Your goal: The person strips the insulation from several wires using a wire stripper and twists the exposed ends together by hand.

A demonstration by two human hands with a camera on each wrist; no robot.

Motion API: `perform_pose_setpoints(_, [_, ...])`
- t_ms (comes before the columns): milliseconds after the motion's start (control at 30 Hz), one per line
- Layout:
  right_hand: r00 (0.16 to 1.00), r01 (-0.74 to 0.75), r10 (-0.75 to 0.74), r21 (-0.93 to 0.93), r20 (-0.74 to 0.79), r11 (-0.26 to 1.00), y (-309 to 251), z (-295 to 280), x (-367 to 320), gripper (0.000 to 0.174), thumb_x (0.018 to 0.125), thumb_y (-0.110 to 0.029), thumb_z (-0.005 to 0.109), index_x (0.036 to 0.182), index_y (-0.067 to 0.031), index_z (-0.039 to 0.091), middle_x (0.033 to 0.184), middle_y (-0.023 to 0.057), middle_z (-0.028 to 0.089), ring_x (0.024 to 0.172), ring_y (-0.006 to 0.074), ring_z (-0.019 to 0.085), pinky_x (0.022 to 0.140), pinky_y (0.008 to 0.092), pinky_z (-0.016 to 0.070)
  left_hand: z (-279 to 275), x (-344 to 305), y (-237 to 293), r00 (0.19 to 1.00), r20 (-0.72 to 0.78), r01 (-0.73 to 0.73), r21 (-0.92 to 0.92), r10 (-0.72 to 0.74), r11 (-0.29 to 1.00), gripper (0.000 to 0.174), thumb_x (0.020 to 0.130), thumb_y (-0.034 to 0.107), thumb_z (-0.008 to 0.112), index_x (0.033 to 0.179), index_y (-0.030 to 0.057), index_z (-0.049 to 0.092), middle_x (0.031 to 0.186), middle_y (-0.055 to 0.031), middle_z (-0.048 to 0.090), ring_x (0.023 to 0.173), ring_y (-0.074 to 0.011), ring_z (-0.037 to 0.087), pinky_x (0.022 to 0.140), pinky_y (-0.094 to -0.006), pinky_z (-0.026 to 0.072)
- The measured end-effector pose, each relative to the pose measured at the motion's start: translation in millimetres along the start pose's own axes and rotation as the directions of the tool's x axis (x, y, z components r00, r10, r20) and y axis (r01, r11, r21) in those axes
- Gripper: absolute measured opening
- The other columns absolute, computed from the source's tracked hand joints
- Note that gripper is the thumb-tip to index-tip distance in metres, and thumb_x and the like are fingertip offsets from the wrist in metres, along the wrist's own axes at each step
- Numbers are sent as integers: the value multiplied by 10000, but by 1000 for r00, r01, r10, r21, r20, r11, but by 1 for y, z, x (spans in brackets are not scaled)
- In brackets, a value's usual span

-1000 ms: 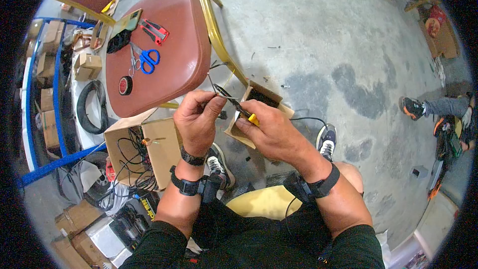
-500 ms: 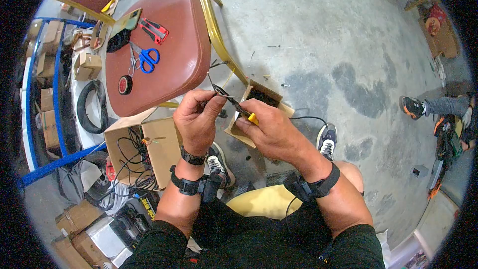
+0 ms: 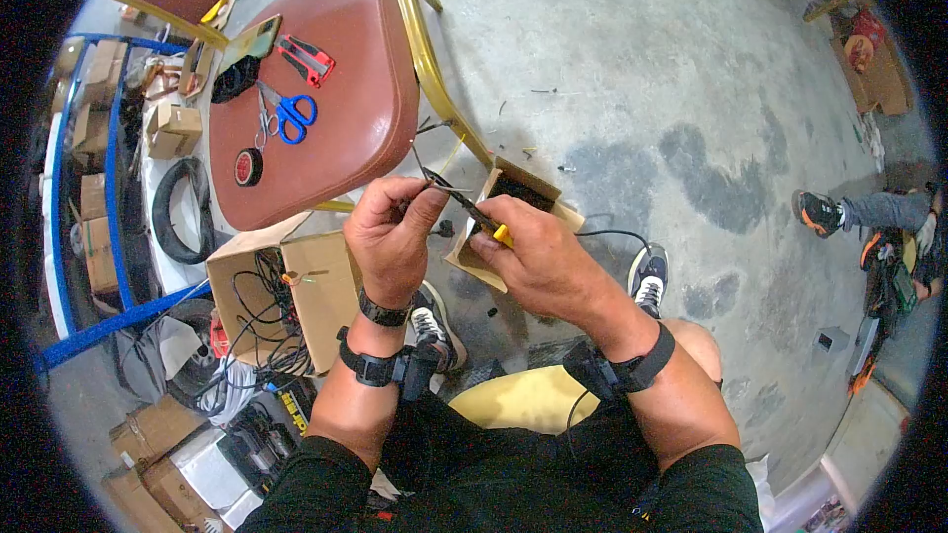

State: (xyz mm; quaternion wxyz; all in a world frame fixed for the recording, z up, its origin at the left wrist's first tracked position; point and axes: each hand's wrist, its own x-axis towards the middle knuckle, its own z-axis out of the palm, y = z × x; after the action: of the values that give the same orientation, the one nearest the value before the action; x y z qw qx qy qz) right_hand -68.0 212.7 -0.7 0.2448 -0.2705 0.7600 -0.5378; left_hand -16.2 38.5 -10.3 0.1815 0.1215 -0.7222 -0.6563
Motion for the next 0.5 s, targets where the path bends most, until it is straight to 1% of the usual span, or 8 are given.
perform_pose_setpoints(33, [1000,-3,3,-2,2,1000,-1,0,0,211,907,-91,612,1086,6,558,915,189,616,856,326,628,766,395,481,0,0,1,1000,0,4,5,-4,1000,118,846,1,740,925,16,653,860,4,635,764,-53,553,675,-199,459])
perform_pose_setpoints(133, [1000,-10,10,-4,4,1000,-2,-1,0,206,905,-92,614,1078,5,559,910,190,614,852,331,626,762,398,480,2,1,3,1000,-28,0,9,0,1000,100,841,18,745,893,1,661,798,-16,666,735,-69,609,674,-221,508])
perform_pose_setpoints(300, [1000,-6,6,-10,1,1000,-1,-1,0,208,903,-94,616,1078,4,560,912,194,616,858,334,625,766,400,479,1,1,2,1000,-27,-6,-6,6,1000,100,842,18,746,895,-1,663,802,-15,669,735,-66,611,672,-220,509])
perform_pose_setpoints(400, [999,-28,28,5,19,1000,-3,-1,0,218,898,-103,614,1078,10,565,945,201,611,897,365,616,789,409,484,1,0,1,1000,-29,3,-12,-3,1000,101,841,17,746,894,-2,663,804,-15,670,736,-66,612,672,-220,510])
perform_pose_setpoints(500, [999,-44,44,3,21,999,-4,-2,0,224,896,-103,618,1083,10,570,946,200,612,890,363,619,786,407,486,0,0,0,999,-29,16,-24,-16,1000,99,840,15,746,891,-1,662,802,-15,670,735,-67,613,672,-219,510])
